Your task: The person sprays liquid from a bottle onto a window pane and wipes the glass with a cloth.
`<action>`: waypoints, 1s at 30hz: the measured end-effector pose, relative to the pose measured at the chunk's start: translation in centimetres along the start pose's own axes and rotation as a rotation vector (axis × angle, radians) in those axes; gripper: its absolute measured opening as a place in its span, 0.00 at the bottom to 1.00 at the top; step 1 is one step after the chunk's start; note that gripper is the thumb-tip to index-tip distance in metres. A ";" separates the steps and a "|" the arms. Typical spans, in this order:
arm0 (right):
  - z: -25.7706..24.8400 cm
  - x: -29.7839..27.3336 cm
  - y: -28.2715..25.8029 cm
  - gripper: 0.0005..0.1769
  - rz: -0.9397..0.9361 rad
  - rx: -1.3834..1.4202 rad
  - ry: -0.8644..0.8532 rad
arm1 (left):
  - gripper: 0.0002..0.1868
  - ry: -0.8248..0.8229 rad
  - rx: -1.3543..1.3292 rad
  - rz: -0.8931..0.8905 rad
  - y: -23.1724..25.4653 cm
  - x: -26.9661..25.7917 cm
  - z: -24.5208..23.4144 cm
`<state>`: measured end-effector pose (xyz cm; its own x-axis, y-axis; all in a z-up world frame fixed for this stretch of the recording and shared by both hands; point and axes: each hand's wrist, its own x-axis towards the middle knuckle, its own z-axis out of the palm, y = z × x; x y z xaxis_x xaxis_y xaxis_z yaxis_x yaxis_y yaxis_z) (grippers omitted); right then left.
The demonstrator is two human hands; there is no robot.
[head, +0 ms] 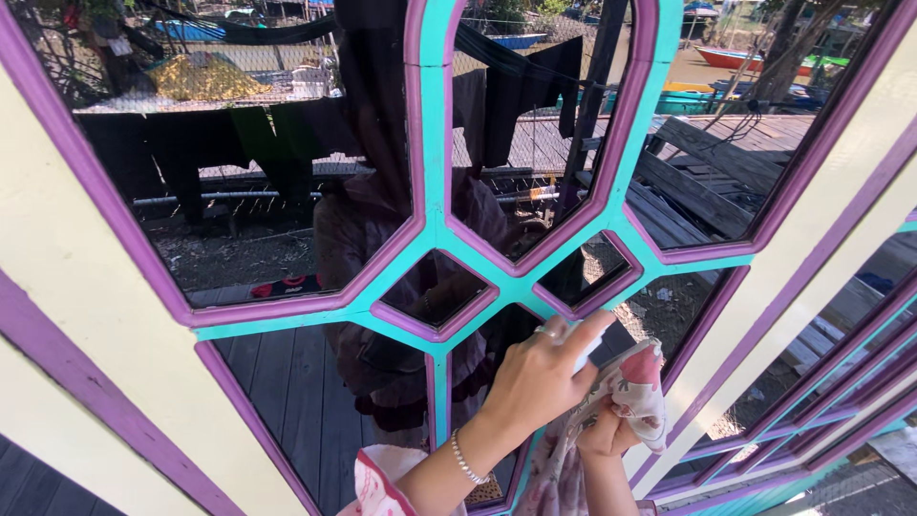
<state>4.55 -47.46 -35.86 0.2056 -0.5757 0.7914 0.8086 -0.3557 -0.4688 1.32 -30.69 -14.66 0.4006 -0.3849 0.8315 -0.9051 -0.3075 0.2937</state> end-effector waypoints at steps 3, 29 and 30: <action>-0.2 -0.9 0.5 0.37 0.048 0.076 -0.028 | 0.31 0.055 -0.125 -0.045 0.5 -2.4 -2.1; 17.9 4.2 -12.1 0.29 -0.701 -0.628 -0.569 | 0.22 0.586 0.106 -0.108 -5.3 -8.7 -15.8; 18.3 4.3 -12.2 0.29 -0.703 -0.626 -0.568 | 0.22 0.567 0.100 -0.099 -5.4 -8.6 -15.8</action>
<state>5.64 -32.15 -19.56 0.1620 0.2674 0.9499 0.4544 -0.8747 0.1687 0.54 -11.99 -16.00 0.3185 0.1673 0.9330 -0.8383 -0.4099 0.3596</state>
